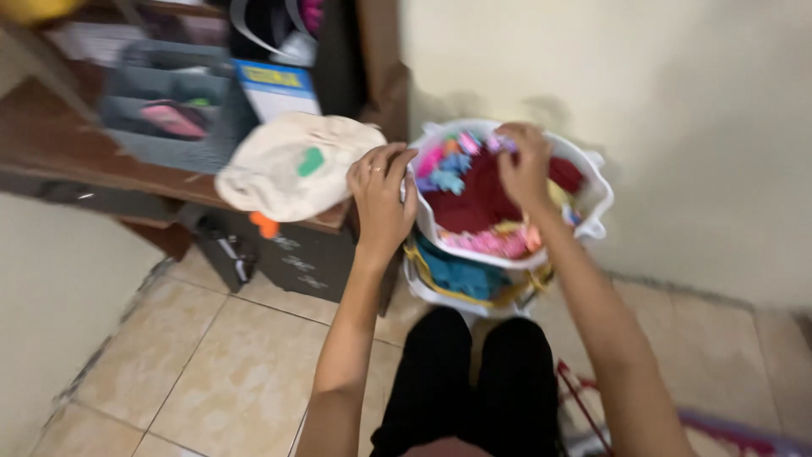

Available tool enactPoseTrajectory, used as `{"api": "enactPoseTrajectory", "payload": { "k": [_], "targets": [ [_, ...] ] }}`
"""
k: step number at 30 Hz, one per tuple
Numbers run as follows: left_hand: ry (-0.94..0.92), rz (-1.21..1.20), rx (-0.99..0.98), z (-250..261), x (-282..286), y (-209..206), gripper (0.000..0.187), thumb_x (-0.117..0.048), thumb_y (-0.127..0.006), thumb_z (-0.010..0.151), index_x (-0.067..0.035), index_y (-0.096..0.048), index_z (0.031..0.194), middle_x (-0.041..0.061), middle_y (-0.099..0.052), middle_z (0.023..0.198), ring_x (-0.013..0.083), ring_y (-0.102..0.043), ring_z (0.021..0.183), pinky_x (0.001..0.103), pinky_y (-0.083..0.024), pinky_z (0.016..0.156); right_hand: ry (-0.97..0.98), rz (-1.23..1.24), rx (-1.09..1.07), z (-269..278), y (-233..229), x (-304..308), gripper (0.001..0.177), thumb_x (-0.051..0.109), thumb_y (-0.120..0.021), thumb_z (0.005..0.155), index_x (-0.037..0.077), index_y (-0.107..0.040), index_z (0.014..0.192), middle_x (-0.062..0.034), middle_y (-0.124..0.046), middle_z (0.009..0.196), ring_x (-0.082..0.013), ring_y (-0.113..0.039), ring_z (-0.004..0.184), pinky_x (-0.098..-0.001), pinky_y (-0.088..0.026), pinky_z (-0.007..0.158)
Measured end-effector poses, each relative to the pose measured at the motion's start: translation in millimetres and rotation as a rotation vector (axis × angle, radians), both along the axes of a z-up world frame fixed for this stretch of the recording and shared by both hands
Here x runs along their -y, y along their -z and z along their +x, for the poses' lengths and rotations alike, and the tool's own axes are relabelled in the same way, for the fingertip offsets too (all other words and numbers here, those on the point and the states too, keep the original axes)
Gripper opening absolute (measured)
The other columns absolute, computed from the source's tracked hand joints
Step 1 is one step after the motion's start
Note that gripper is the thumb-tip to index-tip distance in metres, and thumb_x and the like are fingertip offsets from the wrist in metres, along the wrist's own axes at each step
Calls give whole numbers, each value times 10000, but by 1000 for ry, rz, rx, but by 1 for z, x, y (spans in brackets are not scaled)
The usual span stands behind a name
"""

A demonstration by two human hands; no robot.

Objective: The user is organizing various items including clothes, toys, and toiletries into a storage bin and onto a shelf.

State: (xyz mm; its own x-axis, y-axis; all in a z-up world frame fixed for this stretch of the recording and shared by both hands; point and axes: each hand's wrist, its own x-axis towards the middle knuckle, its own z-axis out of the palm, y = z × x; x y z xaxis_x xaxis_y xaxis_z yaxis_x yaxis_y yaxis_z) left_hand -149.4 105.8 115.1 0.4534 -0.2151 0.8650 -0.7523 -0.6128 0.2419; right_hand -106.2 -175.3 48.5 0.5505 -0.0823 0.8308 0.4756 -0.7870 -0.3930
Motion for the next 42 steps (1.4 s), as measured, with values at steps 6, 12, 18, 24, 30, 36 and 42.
{"api": "enactPoseTrajectory", "payload": {
  "k": [6,12,18,24,30,36,42],
  "targets": [
    [276,48,-250,32,48,39,445,-55,-688,870,-44,-615,1309,144,-564,1371,371,-522,1272,482,-418,1035,200,-67,-274,-37,-2,95,231,57,-664,884,91,-733,1101,-147,-674,1156,-366,-580,1176,-491,-424,1010],
    [282,171,-362,85,94,113,495,-125,-745,823,-34,-606,1289,156,-561,1351,381,-513,1271,502,-403,1077,64,-131,-529,-41,8,114,347,92,-722,857,68,-713,1204,-160,-676,1136,-365,-648,1081,-439,-524,972],
    [138,289,-303,126,120,142,610,-48,-720,694,-44,-620,1295,150,-551,1393,387,-452,1310,556,-327,1100,-20,-63,-527,2,32,109,435,113,-713,856,53,-656,1283,-178,-636,1209,-335,-661,1032,-409,-548,928],
    [211,448,-445,147,97,99,552,-49,-739,597,-105,-707,1146,99,-549,1378,383,-446,1247,569,-305,1024,9,-323,-299,39,23,84,487,222,-840,801,32,-701,1227,-180,-640,1200,-414,-601,1055,-475,-484,919],
    [152,460,-516,183,91,126,427,-15,-704,706,-171,-759,1099,46,-654,1212,338,-540,1208,517,-427,978,-77,-139,-490,106,50,107,189,233,-714,937,106,-762,1068,-107,-744,1061,-286,-691,1012,-416,-547,1001],
    [224,216,-425,205,86,139,419,0,-677,744,-97,-710,1150,129,-653,1171,396,-603,1109,499,-488,968,-288,-219,-658,115,-1,79,275,238,-827,823,37,-740,990,-174,-723,1006,-346,-680,960,-441,-518,863],
    [266,161,-430,230,101,150,446,4,-668,805,-23,-588,1243,226,-607,1187,453,-588,1144,519,-474,1018,-215,-273,-654,135,20,94,247,221,-815,801,27,-760,944,-151,-759,959,-327,-709,888,-405,-548,815]
  ]
}}
